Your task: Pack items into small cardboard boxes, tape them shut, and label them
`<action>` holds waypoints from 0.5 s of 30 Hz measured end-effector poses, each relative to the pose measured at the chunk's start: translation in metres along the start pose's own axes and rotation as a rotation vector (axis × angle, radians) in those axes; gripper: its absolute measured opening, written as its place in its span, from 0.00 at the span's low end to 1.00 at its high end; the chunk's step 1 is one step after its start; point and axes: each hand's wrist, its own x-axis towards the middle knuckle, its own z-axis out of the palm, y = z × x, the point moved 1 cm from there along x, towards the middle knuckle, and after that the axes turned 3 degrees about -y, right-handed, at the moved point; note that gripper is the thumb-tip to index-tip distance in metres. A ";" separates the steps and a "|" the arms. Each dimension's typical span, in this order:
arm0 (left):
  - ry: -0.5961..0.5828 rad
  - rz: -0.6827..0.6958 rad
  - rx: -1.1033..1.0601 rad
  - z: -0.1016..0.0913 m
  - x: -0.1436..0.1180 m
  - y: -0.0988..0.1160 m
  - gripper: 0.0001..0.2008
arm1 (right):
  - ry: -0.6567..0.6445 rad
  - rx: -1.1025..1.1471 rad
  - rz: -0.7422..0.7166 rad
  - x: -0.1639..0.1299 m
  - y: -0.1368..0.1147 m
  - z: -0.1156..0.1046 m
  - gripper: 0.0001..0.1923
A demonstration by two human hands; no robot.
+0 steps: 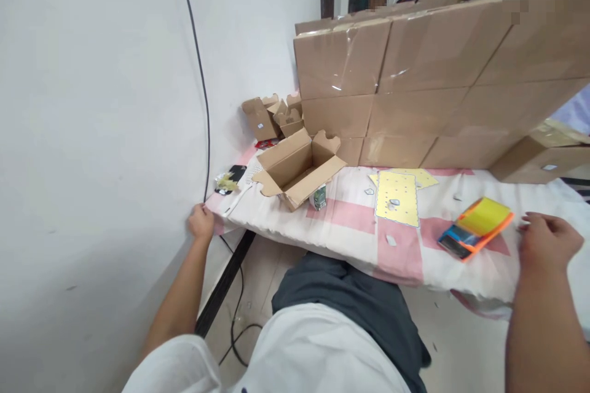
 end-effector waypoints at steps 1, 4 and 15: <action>0.007 0.026 -0.007 0.002 -0.002 0.004 0.24 | -0.001 0.004 -0.011 0.001 0.002 0.000 0.07; 0.070 0.126 -0.017 0.007 -0.004 0.021 0.26 | -0.006 0.025 -0.045 0.007 0.012 0.000 0.08; -0.159 0.322 0.046 -0.011 0.091 0.114 0.20 | 0.017 -0.019 -0.047 0.007 0.013 -0.001 0.10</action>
